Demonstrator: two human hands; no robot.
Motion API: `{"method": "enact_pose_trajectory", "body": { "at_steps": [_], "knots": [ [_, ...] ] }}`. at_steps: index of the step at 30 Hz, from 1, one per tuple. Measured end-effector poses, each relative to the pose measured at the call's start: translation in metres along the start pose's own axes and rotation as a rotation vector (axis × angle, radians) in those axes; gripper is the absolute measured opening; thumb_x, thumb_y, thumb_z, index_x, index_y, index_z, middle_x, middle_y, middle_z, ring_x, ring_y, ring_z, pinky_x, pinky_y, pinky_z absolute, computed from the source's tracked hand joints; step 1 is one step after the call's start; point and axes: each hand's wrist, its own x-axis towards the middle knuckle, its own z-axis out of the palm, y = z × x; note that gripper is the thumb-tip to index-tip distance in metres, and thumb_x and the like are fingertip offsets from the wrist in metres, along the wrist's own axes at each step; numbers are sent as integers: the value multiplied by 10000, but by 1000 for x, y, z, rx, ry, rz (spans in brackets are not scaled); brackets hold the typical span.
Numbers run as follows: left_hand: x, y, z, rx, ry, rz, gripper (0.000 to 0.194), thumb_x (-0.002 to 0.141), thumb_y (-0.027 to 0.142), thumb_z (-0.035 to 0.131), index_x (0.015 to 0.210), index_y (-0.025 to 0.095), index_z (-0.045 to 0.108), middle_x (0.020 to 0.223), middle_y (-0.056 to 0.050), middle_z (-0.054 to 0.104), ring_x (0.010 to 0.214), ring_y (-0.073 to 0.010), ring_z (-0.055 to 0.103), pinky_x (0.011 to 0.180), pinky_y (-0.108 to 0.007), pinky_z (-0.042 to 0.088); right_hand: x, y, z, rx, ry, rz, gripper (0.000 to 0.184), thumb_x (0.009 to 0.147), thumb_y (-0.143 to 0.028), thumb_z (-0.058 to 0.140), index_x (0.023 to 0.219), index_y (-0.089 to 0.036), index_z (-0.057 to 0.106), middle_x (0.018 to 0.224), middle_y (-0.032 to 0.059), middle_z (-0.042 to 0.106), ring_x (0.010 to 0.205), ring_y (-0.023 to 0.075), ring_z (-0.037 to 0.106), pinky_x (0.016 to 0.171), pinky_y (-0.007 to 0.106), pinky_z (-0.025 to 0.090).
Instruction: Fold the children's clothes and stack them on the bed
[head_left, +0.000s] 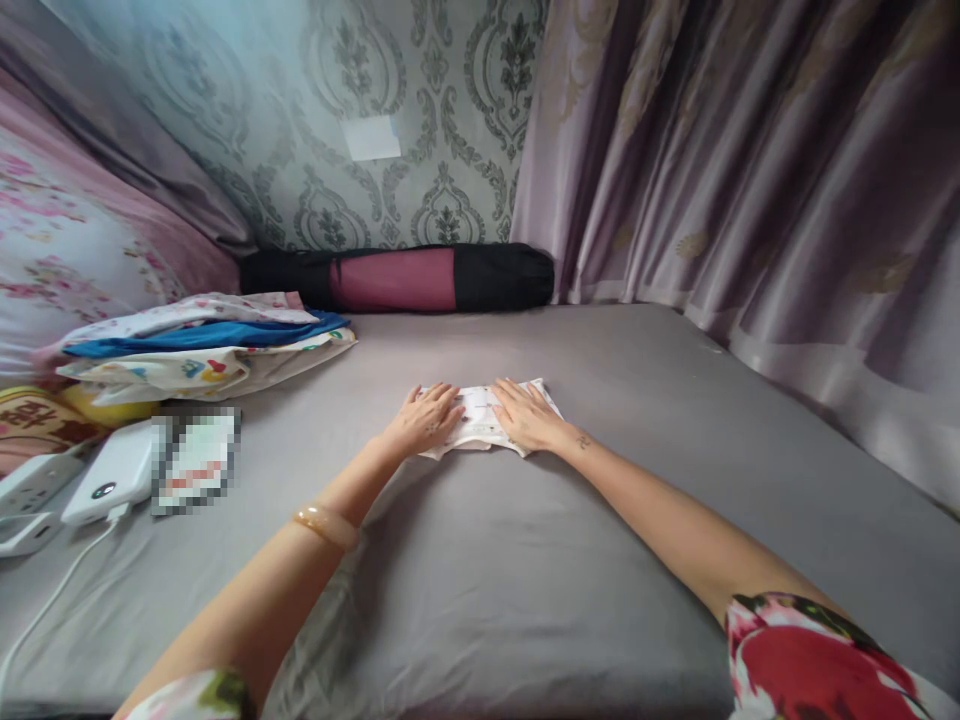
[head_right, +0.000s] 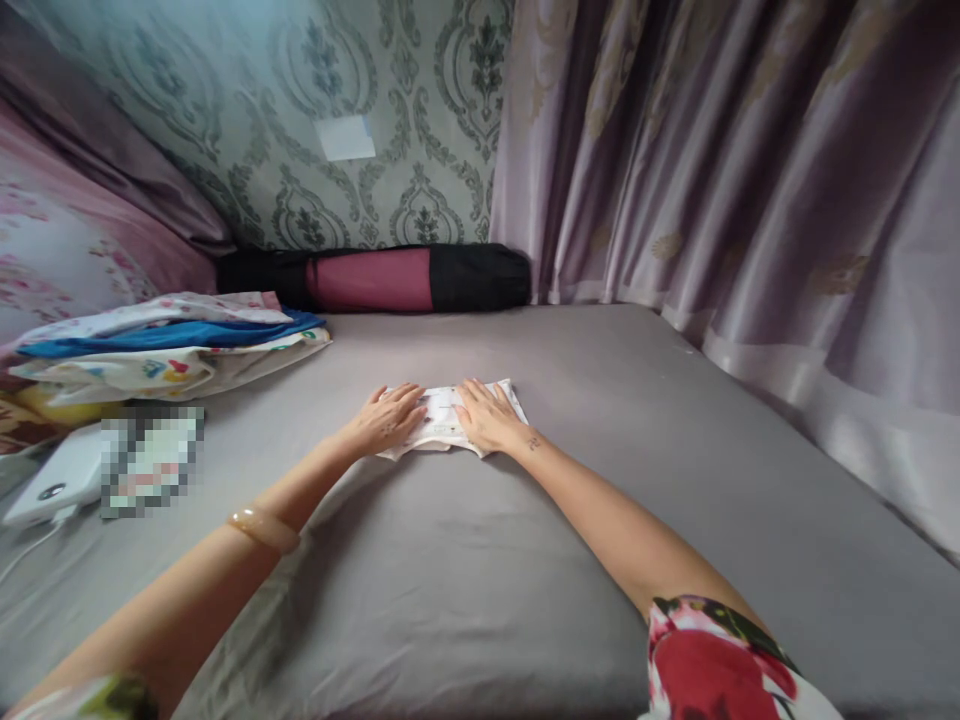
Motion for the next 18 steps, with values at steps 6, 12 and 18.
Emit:
{"method": "enact_pose_trajectory", "body": {
  "at_steps": [6, 12, 18],
  "knots": [
    [-11, -18, 11, -42, -16, -100, 508, 986, 455, 257, 1399, 229, 447, 1470, -101, 462, 1410, -255, 327, 1141, -501, 255, -10, 19, 5, -36, 22, 82, 578, 984, -343, 208, 1465, -65, 371, 1544, 148, 312, 1440, 254, 245, 1181, 474, 155],
    [-10, -19, 13, -68, -39, -108, 525, 984, 463, 255, 1416, 228, 439, 1486, -95, 443, 1423, -265, 304, 1140, -512, 266, -9, 19, 7, -35, 0, 88, 585, 986, -356, 196, 1470, -78, 370, 1545, 141, 313, 1440, 250, 245, 1181, 466, 160],
    [-21, -27, 1, -115, -46, -133, 538, 987, 457, 228, 1427, 211, 416, 1509, -104, 409, 1445, -261, 258, 1154, -531, 220, -14, 30, -1, -57, 23, 100, 597, 982, -372, 209, 1483, -76, 340, 1563, 146, 265, 1456, 252, 193, 1188, 472, 132]
  ]
}}
